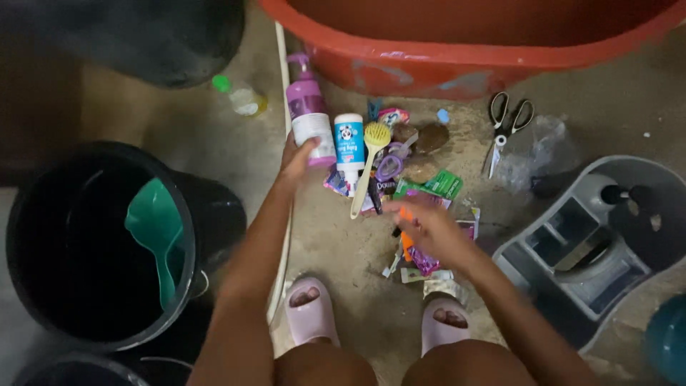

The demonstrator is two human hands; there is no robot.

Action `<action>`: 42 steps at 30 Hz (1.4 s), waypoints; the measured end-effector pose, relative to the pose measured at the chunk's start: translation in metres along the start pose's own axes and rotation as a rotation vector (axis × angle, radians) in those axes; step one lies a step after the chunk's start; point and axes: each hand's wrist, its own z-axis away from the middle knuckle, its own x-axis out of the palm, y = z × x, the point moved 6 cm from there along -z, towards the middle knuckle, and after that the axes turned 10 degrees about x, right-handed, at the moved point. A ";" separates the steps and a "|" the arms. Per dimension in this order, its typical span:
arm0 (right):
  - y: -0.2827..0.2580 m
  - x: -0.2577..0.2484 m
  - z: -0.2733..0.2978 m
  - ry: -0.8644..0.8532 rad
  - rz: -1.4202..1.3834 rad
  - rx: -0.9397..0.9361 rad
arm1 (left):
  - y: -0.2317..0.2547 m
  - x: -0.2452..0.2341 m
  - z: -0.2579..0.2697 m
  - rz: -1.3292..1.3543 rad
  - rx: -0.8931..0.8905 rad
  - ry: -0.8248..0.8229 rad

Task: Cleaning a plastic toiletry organizer and its contents with water and a brush.

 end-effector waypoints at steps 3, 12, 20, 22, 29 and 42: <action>0.002 0.001 -0.026 -0.029 -0.313 0.105 | 0.035 -0.008 0.060 0.529 0.104 -0.267; 0.004 0.054 -0.098 -0.113 -1.158 0.130 | 0.177 -0.025 0.173 -0.987 0.331 -0.208; -0.086 0.071 -0.107 -0.447 -0.889 0.350 | 0.134 -0.295 0.244 -1.197 -0.226 0.535; -0.097 0.087 -0.126 -0.516 -0.896 0.252 | 0.054 -0.334 0.241 -0.957 -0.656 0.344; -0.087 0.163 -0.152 -0.591 -0.516 0.225 | 0.068 -0.306 0.231 -0.771 -0.437 0.346; -0.032 0.205 -0.189 0.199 -0.307 0.238 | 0.225 -0.244 0.332 -0.121 -0.178 0.468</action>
